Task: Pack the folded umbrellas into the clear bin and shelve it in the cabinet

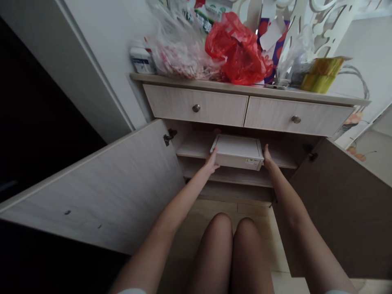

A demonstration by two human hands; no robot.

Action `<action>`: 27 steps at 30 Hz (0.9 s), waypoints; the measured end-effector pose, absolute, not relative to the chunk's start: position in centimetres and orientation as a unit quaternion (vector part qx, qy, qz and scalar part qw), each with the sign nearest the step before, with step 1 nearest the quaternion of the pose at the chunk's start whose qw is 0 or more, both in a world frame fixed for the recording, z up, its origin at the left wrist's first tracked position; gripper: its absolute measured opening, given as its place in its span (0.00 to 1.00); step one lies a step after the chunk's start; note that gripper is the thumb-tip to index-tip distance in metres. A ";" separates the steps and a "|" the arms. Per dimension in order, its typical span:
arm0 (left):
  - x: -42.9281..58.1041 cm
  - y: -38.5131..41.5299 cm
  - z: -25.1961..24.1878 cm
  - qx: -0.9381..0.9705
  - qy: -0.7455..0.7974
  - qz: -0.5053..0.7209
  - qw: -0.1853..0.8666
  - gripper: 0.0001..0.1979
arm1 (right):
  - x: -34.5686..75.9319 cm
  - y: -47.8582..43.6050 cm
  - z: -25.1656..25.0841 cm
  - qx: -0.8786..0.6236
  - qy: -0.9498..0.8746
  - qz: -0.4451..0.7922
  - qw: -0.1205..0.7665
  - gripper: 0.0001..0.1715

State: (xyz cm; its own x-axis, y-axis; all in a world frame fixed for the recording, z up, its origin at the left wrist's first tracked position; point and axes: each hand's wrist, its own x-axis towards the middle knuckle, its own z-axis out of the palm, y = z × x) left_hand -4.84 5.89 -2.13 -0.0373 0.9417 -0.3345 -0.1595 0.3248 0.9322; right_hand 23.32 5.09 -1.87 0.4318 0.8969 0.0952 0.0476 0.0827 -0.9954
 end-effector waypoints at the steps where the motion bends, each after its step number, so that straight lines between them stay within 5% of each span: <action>1: -5.5 6.1 -2.5 0.378 0.551 0.452 0.591 0.39 | 23.5 4.9 -2.2 -0.595 -0.373 0.359 0.615 0.45; 5: -8.5 6.2 -5.3 0.501 0.584 0.495 0.403 0.39 | 23.6 1.5 -5.5 -0.631 -0.351 0.216 0.657 0.45; 8: -9.3 6.4 -7.4 0.574 0.555 0.539 0.269 0.30 | 22.7 -1.5 -8.5 -0.643 -0.460 0.062 0.609 0.42; 13: -7.6 8.2 -7.8 0.632 0.532 0.513 0.233 0.17 | 21.8 -0.5 -9.1 -0.699 -0.481 0.008 0.530 0.38; 27: -5.2 17.0 -5.3 0.656 0.587 0.427 0.208 0.10 | 23.2 8.8 -5.2 -0.788 -0.500 -0.008 0.359 0.21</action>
State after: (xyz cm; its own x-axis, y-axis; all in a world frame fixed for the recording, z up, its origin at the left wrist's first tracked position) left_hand -5.23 17.01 -5.29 -0.0523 0.9472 0.3163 0.5930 -0.2254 0.7730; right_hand 23.19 8.81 -5.18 0.5003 0.7823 0.3711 0.7933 -0.2426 -0.5584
